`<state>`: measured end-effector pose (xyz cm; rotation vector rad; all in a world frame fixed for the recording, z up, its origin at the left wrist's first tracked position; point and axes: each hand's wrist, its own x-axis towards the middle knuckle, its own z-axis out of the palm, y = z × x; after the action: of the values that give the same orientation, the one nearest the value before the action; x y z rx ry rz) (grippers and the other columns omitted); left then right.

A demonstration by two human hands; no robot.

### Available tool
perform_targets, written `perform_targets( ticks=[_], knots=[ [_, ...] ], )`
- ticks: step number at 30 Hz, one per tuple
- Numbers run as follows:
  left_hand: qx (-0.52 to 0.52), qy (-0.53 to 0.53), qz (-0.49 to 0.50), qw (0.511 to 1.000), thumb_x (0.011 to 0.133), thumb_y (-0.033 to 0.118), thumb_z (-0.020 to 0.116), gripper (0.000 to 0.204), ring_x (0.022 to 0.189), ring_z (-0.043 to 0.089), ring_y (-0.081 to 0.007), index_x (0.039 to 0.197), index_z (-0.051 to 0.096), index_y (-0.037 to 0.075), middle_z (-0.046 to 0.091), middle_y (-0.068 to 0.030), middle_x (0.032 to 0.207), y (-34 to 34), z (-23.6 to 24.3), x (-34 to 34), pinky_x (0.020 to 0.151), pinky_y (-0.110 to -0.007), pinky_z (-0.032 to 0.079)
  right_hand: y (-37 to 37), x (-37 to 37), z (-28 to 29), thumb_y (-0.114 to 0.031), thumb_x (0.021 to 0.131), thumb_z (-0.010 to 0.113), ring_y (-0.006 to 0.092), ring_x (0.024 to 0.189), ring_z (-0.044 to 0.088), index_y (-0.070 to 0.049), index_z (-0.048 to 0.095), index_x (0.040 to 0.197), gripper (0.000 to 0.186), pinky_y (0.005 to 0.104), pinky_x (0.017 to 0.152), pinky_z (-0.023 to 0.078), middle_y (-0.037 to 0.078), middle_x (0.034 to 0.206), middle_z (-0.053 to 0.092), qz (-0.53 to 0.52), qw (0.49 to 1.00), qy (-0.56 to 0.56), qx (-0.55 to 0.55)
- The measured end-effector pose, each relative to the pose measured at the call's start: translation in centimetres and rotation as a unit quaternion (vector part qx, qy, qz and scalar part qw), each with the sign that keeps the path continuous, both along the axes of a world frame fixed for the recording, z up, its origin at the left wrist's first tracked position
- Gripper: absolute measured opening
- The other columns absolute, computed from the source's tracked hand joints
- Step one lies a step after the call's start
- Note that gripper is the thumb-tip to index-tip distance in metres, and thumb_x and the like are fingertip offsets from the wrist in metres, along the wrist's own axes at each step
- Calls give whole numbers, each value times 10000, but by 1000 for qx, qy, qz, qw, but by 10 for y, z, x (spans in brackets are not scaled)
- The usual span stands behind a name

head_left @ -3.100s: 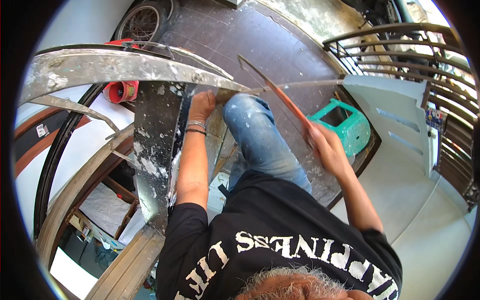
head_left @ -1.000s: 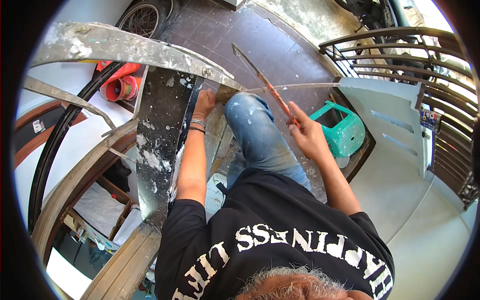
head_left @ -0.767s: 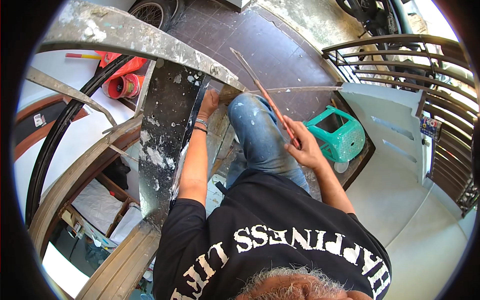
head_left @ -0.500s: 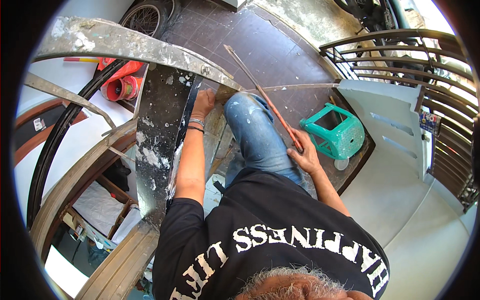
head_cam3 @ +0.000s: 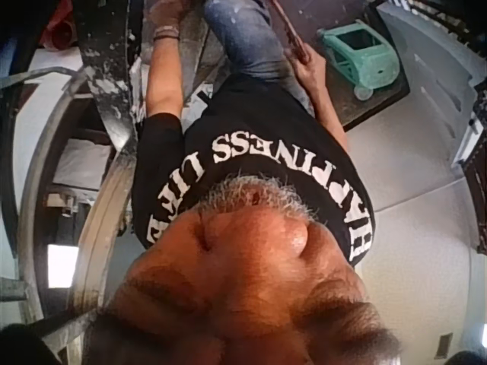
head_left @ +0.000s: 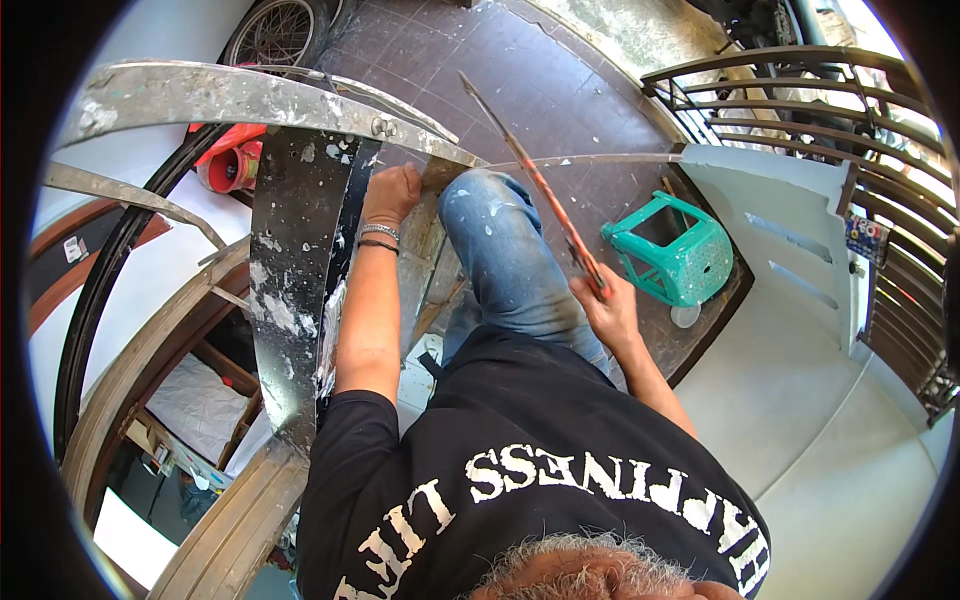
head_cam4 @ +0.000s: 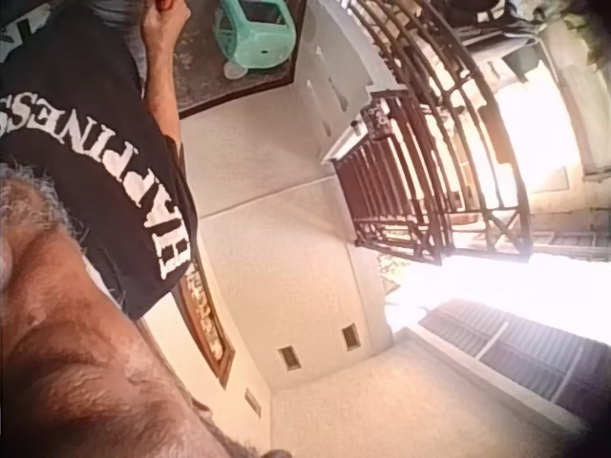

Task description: Sawing a piece of material using a hacksaw while supporting it on a ladder.

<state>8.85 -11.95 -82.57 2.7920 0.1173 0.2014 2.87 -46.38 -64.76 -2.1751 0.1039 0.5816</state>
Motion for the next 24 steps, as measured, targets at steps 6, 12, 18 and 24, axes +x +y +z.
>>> perform_targets(
  ticks=[6,12,18,24],
  knots=[
    [-34,31,-6,999,940,259,392,430,600,589,-401,624,577,34,601,-196,653,-8,22,-6,571,-479,495,-19,-21,55,-137,819,691,109,674,531,5,630,886,168,300,616,439,57,700,608,-67,996,32,44],
    [-8,-61,-22,998,925,340,415,458,520,588,-351,560,591,126,608,-131,592,-11,1,11,483,-453,467,55,78,-58,-243,841,687,134,623,483,19,627,891,274,324,590,429,96,638,529,7,1000,-19,11],
    [-26,-52,-7,998,917,340,433,452,515,591,-351,551,580,120,597,-133,570,-3,6,-16,479,-455,469,-9,-13,25,-197,824,705,111,596,468,8,609,777,231,307,582,424,61,610,538,-59,997,-6,45],
    [14,-63,-7,998,921,337,421,456,501,589,-350,550,565,114,593,-138,565,-8,9,2,462,-456,466,25,50,-48,-190,810,706,135,569,435,-1,595,780,221,331,554,412,115,606,503,-18,998,-48,31]
  ],
)
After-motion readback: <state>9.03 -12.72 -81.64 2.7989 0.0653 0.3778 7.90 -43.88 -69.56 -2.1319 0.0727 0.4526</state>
